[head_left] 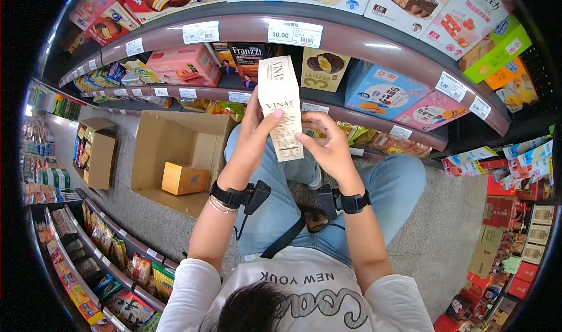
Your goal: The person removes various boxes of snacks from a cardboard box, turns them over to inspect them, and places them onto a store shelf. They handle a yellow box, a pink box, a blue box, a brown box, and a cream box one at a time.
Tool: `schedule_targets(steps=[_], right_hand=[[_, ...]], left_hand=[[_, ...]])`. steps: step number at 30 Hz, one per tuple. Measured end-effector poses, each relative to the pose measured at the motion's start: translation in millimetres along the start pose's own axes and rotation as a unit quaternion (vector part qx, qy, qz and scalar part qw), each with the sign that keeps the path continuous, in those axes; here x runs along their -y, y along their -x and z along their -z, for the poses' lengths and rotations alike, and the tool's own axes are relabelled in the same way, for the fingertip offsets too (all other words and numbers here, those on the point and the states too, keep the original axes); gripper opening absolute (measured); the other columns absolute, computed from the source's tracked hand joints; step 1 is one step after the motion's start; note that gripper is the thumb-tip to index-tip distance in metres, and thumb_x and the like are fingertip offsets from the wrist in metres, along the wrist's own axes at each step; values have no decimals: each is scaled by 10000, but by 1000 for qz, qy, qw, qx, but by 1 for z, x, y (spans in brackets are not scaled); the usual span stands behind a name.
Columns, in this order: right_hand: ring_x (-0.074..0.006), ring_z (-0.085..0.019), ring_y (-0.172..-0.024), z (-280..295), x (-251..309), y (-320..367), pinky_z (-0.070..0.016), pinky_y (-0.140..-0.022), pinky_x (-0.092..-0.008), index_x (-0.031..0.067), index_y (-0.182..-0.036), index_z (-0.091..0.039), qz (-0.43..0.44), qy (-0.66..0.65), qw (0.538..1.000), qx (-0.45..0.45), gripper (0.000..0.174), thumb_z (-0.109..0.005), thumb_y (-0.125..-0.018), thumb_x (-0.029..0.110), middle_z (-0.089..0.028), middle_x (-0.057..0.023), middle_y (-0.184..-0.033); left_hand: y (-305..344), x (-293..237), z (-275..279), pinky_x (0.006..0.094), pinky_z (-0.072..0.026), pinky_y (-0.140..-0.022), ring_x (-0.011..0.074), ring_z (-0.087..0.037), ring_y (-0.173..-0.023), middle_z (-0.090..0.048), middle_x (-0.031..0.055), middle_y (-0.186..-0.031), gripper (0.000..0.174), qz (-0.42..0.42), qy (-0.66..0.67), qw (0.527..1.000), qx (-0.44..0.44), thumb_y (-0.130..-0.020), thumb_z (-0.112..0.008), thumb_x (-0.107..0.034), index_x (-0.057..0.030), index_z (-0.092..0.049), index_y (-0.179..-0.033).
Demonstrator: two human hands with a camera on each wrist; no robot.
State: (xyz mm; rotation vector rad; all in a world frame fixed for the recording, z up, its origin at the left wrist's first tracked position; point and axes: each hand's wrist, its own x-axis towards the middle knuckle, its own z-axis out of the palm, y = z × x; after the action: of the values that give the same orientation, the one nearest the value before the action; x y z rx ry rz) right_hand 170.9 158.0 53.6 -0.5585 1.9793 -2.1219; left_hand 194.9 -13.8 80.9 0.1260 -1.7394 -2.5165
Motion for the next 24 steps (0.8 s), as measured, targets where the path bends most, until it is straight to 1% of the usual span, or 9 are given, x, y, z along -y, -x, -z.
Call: schedule_targets(steps=[4, 7, 11, 14, 15, 17, 20, 21, 24], right_hand=[[-187, -586, -1082, 4, -3, 0, -552, -793, -301, 25, -1208, -528, -8, -2, 1000, 15, 396, -672, -841, 57, -601, -101, -1161], [-208, -537, -1179, 12, 1, -1, -495, -919, -330, 30, -1299, -472, -26, -53, 998, 19, 448, -614, -874, 33, -554, -125, -1259], [-232, -419, -1292, 17, -10, -6, -303, -1075, -372, -9, -1410, -309, 3, -61, 998, 19, 539, -508, -910, 0, -466, -137, -1360], [-233, -387, -1311, 21, -18, -13, -303, -1075, -363, 6, -1463, -177, 2, -4, 999, 35, 713, -569, -867, 7, -393, -146, -1413], [-244, -375, -1322, 21, -13, -15, -301, -1080, -366, 2, -1467, -136, 26, 28, 999, 24, 786, -607, -839, 21, -387, -164, -1416], [-265, -352, -1344, 20, -2, -15, -296, -1090, -372, -5, -1476, -54, 71, 92, 993, 6, 939, -683, -781, 48, -376, -200, -1423], [-286, -363, -1335, 33, -11, -35, -307, -1083, -379, 11, -1481, 23, 49, 145, 988, -7, 1078, -746, -730, 95, -370, -222, -1419], [-310, -424, -1294, 36, -12, -40, -349, -1052, -376, 20, -1486, 24, 75, 172, 982, -26, 1060, -730, -744, 83, -411, -241, -1387], [-215, -432, -1254, 49, -12, -54, -411, -1002, -349, 34, -1488, 45, 51, 160, 986, -23, 995, -682, -810, -1, -368, -180, -1409]], left_hand=[[-2, 2, 6, 368, -311, -1068, 227, -381, -1306, -389, 129, -1415, 746, -4, -7, 1000, 7, -867, -658, -229, -37, -252, -1462], [-4, 4, 16, 385, -319, -1063, 248, -389, -1298, -386, 127, -1408, 807, -24, -31, 999, 15, -819, -723, -258, -34, -274, -1451], [-11, 11, 21, 392, -340, -1050, 264, -424, -1257, -419, 133, -1342, 859, -43, -153, 987, 10, -720, -822, -245, -21, -353, -1404], [-18, 25, 11, 394, -342, -1050, 250, -453, -1214, -444, 140, -1283, 794, -59, -209, 975, -34, -685, -847, -216, -9, -432, -1330], [-22, 27, 5, 370, -400, -990, 216, -507, -1133, -504, 149, -1210, 699, -81, -206, 975, -30, -697, -842, -203, 15, -452, -1234], [-25, 24, -8, 343, -436, -929, 193, -538, -1071, -546, 134, -1140, 665, -75, -185, 979, -31, -702, -841, -183, 19, -437, -1189], [-37, 32, -19, 296, -474, -829, 154, -574, -975, -595, 115, -1037, 632, -99, -169, 980, -37, -712, -838, -158, 15, -404, -1137], [-43, 35, -21, 295, -473, -831, 152, -574, -973, -594, 118, -1040, 634, -114, -176, 977, -39, -713, -838, -161, 15, -402, -1139], [-53, 37, -27, 291, -474, -834, 149, -579, -980, -591, 116, -1055, 527, -146, -161, 975, -40, -780, -784, -151, 26, -423, -1120]])
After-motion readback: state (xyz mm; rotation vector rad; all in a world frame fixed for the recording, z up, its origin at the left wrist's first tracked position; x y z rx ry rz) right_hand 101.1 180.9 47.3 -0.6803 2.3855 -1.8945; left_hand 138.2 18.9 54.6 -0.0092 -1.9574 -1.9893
